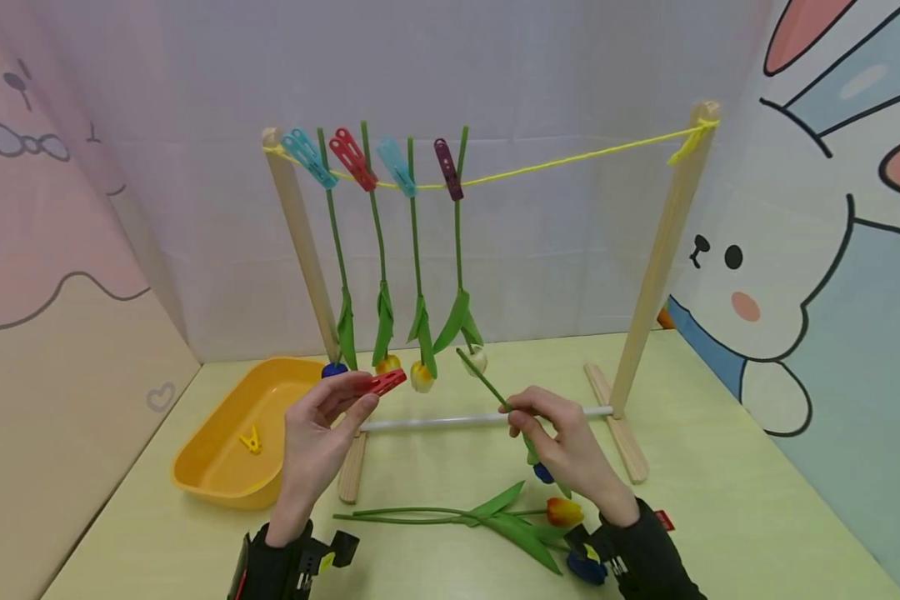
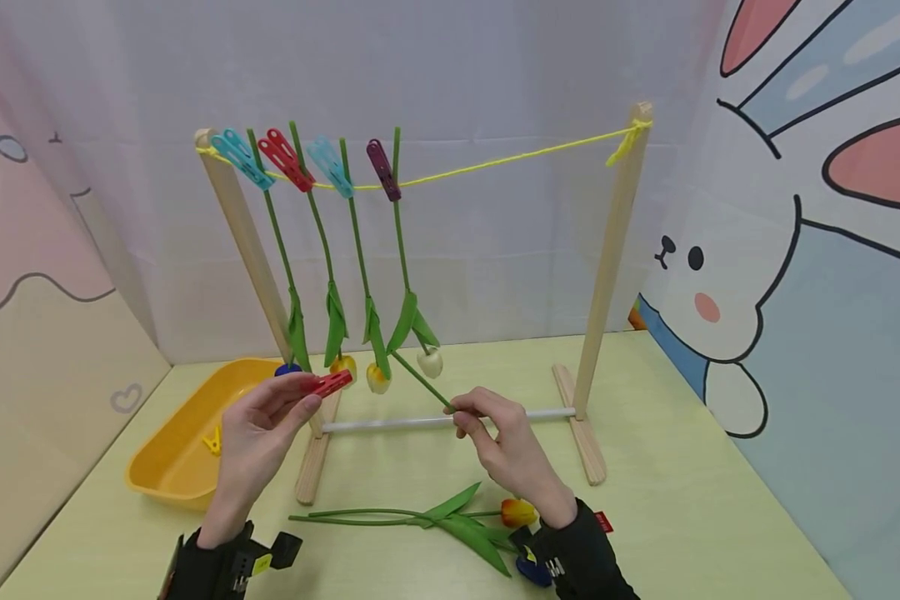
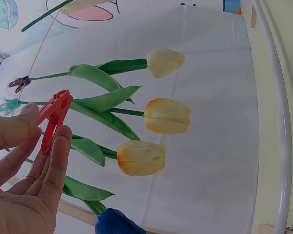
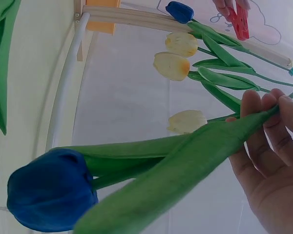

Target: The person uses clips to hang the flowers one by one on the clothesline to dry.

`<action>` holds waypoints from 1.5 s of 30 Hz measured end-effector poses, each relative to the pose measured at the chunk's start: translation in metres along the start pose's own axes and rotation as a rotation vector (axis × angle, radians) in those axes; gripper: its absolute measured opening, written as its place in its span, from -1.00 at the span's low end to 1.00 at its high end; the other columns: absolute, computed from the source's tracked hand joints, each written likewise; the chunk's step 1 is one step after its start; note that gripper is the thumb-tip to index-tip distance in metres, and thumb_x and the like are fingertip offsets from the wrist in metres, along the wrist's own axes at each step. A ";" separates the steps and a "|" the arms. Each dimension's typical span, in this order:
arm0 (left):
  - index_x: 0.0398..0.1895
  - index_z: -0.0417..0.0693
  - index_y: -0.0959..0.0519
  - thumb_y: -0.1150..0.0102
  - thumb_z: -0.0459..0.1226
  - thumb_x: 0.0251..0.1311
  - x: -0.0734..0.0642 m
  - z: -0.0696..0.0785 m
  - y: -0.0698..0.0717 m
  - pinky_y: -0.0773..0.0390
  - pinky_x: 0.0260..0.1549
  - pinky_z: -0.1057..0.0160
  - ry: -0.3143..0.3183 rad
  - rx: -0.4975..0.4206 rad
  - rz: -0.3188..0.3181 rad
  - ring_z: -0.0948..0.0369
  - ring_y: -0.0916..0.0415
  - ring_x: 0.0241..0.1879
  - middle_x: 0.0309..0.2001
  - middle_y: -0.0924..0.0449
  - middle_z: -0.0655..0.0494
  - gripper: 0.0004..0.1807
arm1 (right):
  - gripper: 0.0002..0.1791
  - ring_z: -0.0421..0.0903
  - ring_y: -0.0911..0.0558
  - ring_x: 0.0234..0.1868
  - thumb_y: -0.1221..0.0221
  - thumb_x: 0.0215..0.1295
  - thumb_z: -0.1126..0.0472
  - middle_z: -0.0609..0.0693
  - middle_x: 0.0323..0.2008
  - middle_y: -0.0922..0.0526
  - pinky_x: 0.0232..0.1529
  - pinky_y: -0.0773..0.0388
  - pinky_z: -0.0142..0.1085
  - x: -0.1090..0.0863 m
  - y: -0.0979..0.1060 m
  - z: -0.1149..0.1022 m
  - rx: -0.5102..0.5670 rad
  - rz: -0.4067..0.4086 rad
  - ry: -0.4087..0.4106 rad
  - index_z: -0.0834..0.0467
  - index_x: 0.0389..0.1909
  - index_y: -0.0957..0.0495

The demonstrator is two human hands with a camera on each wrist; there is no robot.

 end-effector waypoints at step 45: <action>-0.08 -0.30 -0.62 -0.18 -0.41 0.22 -0.001 -0.006 -0.003 -0.54 -0.32 0.60 0.115 0.057 -0.007 0.27 -0.60 -0.33 -0.22 -0.67 -0.13 -0.78 | -0.68 -0.14 -0.57 -0.42 -0.13 0.11 0.68 0.07 -0.47 -0.59 -0.32 -0.54 -0.37 0.001 0.001 -0.003 0.017 0.027 0.016 0.27 -0.23 -0.57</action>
Point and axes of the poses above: each hand's wrist, its own x-axis towards the middle knuckle, its own y-axis out of the back of the hand, z = x × y, the point moved 1 cm from there along x, towards the middle knuckle
